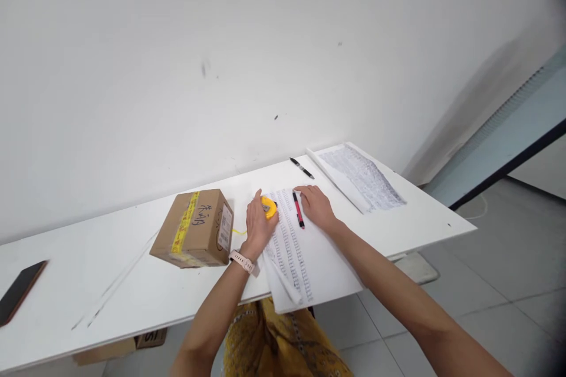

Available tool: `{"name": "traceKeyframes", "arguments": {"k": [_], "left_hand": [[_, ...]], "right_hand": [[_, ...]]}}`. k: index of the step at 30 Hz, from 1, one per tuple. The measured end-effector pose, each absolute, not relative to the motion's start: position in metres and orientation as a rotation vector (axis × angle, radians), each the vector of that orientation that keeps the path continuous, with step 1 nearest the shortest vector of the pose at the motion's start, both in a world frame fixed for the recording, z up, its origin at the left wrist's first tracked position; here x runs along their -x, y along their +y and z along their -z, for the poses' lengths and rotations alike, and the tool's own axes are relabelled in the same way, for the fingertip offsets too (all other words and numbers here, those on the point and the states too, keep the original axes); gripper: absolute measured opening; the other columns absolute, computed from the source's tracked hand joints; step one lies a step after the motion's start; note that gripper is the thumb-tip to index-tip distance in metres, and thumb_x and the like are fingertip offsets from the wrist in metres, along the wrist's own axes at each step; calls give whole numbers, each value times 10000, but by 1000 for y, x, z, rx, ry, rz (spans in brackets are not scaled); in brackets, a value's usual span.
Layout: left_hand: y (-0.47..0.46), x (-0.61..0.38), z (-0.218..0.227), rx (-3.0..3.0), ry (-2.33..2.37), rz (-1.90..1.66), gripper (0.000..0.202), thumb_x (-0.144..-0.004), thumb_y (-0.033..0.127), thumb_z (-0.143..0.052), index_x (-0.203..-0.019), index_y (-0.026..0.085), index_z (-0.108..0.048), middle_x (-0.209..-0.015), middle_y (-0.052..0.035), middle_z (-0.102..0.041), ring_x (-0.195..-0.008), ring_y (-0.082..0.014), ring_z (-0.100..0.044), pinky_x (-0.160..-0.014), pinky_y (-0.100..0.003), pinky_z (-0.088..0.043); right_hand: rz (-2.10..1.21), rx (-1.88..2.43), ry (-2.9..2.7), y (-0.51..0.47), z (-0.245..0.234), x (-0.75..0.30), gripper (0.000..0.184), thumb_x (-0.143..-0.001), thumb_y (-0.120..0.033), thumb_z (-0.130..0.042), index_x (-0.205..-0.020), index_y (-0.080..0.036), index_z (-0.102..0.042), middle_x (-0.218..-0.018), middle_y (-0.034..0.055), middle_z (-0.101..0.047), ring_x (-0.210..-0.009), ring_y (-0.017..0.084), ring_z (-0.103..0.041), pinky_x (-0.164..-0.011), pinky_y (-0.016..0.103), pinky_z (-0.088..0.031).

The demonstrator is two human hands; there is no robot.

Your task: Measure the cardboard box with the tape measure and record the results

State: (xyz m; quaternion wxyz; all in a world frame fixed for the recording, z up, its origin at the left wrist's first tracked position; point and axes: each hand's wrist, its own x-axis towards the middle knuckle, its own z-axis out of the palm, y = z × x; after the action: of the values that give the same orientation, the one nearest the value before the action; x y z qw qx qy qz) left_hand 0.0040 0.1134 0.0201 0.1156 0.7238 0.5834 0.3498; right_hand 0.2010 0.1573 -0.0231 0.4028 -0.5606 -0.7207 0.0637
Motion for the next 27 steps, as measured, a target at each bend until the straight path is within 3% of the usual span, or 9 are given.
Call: {"name": "traceKeyframes", "arguments": {"k": [4, 9, 12, 18, 23, 27], "left_hand": [[79, 1, -44, -1775, 1419, -1207, 789, -791, 314, -697, -1448, 215, -271, -1258, -132, -575, -1131, -255, -585, -977, -450, -455], [17, 20, -79, -1536, 1045, -1296, 805, -803, 440, -717, -1440, 246, -264, -1315, -155, -568, -1160, -257, -593, -977, -432, -480], [-13, 38, -94, -1462, 1047, -1339, 817, -766, 465, -761, -1418, 239, -324, -1304, -161, -582, -1163, -277, -599, -964, -431, -495], [-65, 87, -114, -1293, 1107, -1379, 792, -761, 428, -778, -1411, 243, -365, -1372, -170, -569, -1220, -307, -578, -967, -415, -486], [-101, 136, -129, -1208, 1171, -1226, 838, -739, 403, -789, -1458, 210, -406, -1234, -143, -669, -1093, -301, -634, -869, -360, -498], [-122, 169, -131, -1004, 1111, -1214, 737, -699, 446, -787, -1347, 157, -586, -1133, -137, -716, -970, -277, -660, -818, -327, -507]], "right_hand": [[-264, 1332, -1653, 139, -7, -195, 318, -938, -232, -381, -1040, -186, -679, -1010, 129, -678, -996, 274, -562, -895, 420, -431], [-1342, 959, -1647, 97, -72, -165, 462, -962, -524, -387, -1002, -198, -711, -1003, 103, -711, -919, 227, -631, -789, 362, -482], [-1579, 840, -1704, 74, -101, -143, 483, -905, -610, -477, -917, -191, -716, -980, 94, -705, -898, 210, -616, -762, 334, -466], [-1695, 740, -1872, 55, -129, -92, 306, -753, -480, -725, -822, -188, -664, -796, 33, -652, -707, 145, -538, -642, 278, -406], [-1566, 663, -1863, 105, -166, -44, 290, -738, -423, -712, -662, -181, -572, -652, -6, -547, -617, 118, -442, -593, 267, -373], [-1408, 888, -1788, 169, -178, -12, 218, -751, -296, -686, -632, -173, -552, -685, 19, -572, -649, 120, -478, -630, 271, -398]]}}
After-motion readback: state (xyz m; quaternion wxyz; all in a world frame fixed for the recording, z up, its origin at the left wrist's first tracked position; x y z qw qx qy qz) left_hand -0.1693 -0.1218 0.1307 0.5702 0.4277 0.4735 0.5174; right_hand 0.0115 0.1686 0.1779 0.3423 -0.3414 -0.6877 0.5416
